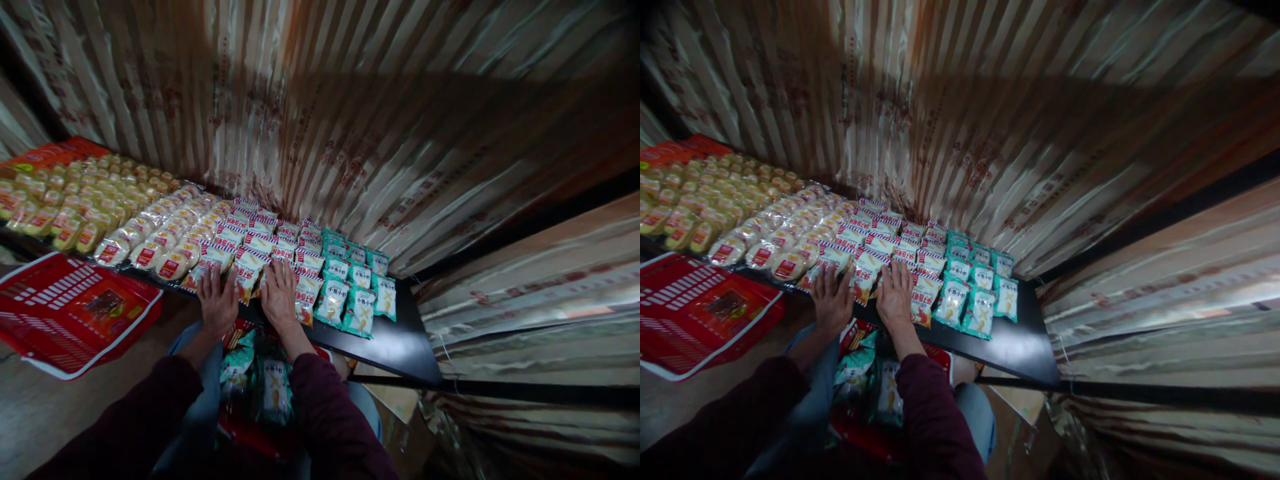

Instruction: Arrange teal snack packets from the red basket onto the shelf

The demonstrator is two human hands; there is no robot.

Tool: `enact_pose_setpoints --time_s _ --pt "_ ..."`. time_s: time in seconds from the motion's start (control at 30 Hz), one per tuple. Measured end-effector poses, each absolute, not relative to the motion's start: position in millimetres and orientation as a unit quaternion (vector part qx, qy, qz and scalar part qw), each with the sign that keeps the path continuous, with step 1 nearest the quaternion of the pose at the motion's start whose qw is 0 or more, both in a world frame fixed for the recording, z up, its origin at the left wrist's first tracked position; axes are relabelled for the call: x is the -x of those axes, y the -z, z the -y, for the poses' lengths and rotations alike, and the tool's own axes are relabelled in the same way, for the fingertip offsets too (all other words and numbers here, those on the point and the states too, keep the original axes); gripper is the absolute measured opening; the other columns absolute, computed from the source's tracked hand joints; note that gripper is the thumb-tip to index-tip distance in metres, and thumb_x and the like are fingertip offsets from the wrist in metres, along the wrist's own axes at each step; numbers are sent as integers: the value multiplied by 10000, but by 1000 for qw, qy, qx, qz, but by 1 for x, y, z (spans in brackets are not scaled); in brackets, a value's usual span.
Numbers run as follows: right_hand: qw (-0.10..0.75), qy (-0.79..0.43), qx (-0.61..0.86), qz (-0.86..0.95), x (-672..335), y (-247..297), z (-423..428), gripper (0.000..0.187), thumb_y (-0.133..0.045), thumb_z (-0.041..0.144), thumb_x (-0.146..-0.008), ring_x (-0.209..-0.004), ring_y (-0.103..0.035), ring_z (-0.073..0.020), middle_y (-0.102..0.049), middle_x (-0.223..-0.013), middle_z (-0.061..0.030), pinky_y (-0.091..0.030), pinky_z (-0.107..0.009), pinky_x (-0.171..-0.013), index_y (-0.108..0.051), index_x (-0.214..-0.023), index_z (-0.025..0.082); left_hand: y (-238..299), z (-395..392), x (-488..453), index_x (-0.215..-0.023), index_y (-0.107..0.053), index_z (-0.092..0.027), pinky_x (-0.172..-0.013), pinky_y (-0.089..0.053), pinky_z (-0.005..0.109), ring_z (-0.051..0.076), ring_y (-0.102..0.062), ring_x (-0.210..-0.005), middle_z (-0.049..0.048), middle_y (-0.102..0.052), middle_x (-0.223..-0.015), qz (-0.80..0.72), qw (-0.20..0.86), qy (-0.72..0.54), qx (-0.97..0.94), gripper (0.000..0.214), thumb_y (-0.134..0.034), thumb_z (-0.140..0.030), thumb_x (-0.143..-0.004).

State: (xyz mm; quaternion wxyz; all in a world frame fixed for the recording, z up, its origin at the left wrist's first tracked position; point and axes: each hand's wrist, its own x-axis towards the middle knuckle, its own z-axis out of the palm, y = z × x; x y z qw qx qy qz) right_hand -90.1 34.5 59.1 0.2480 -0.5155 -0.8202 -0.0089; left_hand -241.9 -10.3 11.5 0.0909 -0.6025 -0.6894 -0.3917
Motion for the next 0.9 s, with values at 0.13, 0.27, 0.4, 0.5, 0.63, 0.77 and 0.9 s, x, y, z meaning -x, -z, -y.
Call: enact_pose_setpoints --time_s 0.13,0.27,0.4,0.5,0.63,0.77,0.9 --pt "230 2 497 837 114 -67 -50 448 -417 285 -926 -1444 -83 -267 -329 -1511 -70 -155 -495 -1138 -463 -1366 216 -6 10 262 -1391 -410 -302 -1114 -173 583 328 -108 -1433 62 -131 -1572 713 91 395 572 492 -469 -319 -903" --pt "212 -10 490 845 129 -63 -60 443 -430 293 -925 -1424 -181 -257 -389 -1478 -86 -134 -485 -1144 -474 -1357 204 1 8 279 -1384 -430 -261 -1106 -188 569 350 -178 -1412 109 -180 -1556 707 84 380 591 493 -465 -344 -900" --pt "211 -15 497 841 133 -58 -63 444 -433 289 -923 -1405 -245 -237 -408 -1465 -97 -144 -464 -1146 -478 -1352 183 6 1 286 -1363 -457 -187 -1051 -277 546 355 -337 -1330 190 -329 -1475 698 100 379 600 485 -461 -337 -901" --pt "212 -12 496 842 133 -57 -64 448 -429 289 -923 -1400 -261 -231 -411 -1462 -108 -152 -448 -1147 -478 -1351 166 6 -7 287 -1372 -430 -135 -1009 -334 512 344 -396 -1282 220 -418 -1397 684 117 393 603 507 -465 -324 -903" --pt "215 -3 490 845 131 -56 -64 441 -414 291 -930 -1395 -276 -225 -418 -1455 -120 -148 -452 -1148 -485 -1344 160 5 -14 287 -1361 -441 -124 -1001 -344 492 329 -416 -1267 219 -442 -1373 677 126 400 605 489 -446 -299 -905" --pt "215 -3 489 845 130 -55 -62 438 -408 300 -932 -1401 -264 -231 -406 -1462 -124 -147 -456 -1147 -493 -1340 166 3 -12 287 -1296 -531 -164 -1045 -298 508 337 -358 -1319 181 -413 -1423 671 132 388 618 441 -478 -313 -884" --pt "208 -9 482 851 132 -63 -65 457 -401 352 -938 -1417 -224 -230 -368 -1486 -117 -133 -461 -1148 -474 -1357 183 -3 -9 286 -1345 -488 -194 -1108 -197 546 350 -186 -1409 130 -247 -1533 654 137 389 634 511 -522 -350 -860"
